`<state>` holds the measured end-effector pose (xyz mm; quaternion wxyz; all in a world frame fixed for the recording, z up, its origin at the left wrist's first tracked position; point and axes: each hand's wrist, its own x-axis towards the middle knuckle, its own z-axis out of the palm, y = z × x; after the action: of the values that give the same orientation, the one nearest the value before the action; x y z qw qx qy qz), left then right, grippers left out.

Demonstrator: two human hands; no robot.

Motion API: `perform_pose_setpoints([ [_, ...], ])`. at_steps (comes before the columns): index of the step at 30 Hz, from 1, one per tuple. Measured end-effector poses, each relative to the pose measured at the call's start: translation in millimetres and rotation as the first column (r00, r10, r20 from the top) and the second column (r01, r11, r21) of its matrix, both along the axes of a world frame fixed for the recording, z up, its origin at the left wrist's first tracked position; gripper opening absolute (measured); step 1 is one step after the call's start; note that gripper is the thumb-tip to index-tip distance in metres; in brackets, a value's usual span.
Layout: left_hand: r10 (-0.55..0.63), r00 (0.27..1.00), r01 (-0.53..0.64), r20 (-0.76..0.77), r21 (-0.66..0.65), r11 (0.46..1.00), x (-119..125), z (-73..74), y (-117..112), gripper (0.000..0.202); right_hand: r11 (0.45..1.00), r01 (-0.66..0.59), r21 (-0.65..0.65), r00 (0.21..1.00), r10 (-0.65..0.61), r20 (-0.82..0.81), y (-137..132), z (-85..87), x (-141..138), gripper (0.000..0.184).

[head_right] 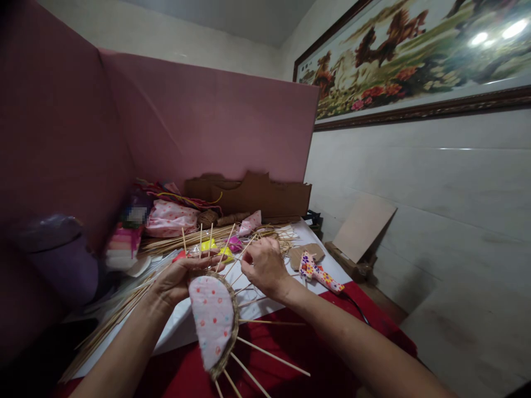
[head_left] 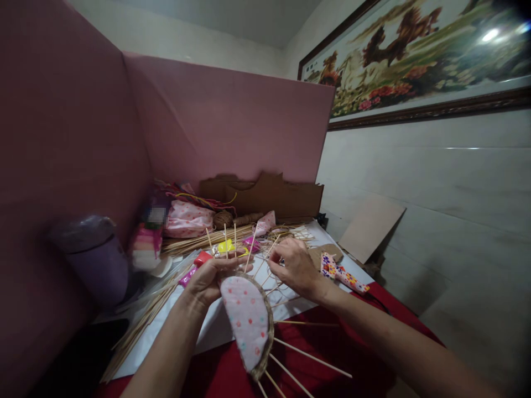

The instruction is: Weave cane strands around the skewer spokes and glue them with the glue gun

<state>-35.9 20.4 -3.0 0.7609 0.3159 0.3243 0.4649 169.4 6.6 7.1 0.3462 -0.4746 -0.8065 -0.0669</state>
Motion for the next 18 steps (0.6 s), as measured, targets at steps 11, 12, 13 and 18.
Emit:
perform_pose_setpoints([
  [11,0.004,1.0,-0.004,-0.013,-0.024,1.0,0.3,2.1,0.4,0.038,1.0,0.016,-0.017,1.0,-0.016,0.001,-0.1,1.6,-1.0,0.011],
  [12,-0.001,1.0,0.001,-0.007,-0.017,1.0,-0.2,1.2,0.8,0.037,1.0,0.015,-0.014,1.0,-0.015,0.001,0.0,1.5,-1.0,0.011],
  [13,-0.006,1.0,0.006,-0.001,-0.009,1.0,-0.7,0.2,1.3,0.036,1.0,0.017,-0.012,1.0,-0.017,0.001,0.1,1.3,-0.9,0.011],
  [18,-0.013,1.0,0.013,0.017,-0.007,1.0,-0.9,-2.7,2.5,0.035,1.0,0.023,-0.017,1.0,-0.023,0.005,0.3,1.2,-0.9,0.009],
])
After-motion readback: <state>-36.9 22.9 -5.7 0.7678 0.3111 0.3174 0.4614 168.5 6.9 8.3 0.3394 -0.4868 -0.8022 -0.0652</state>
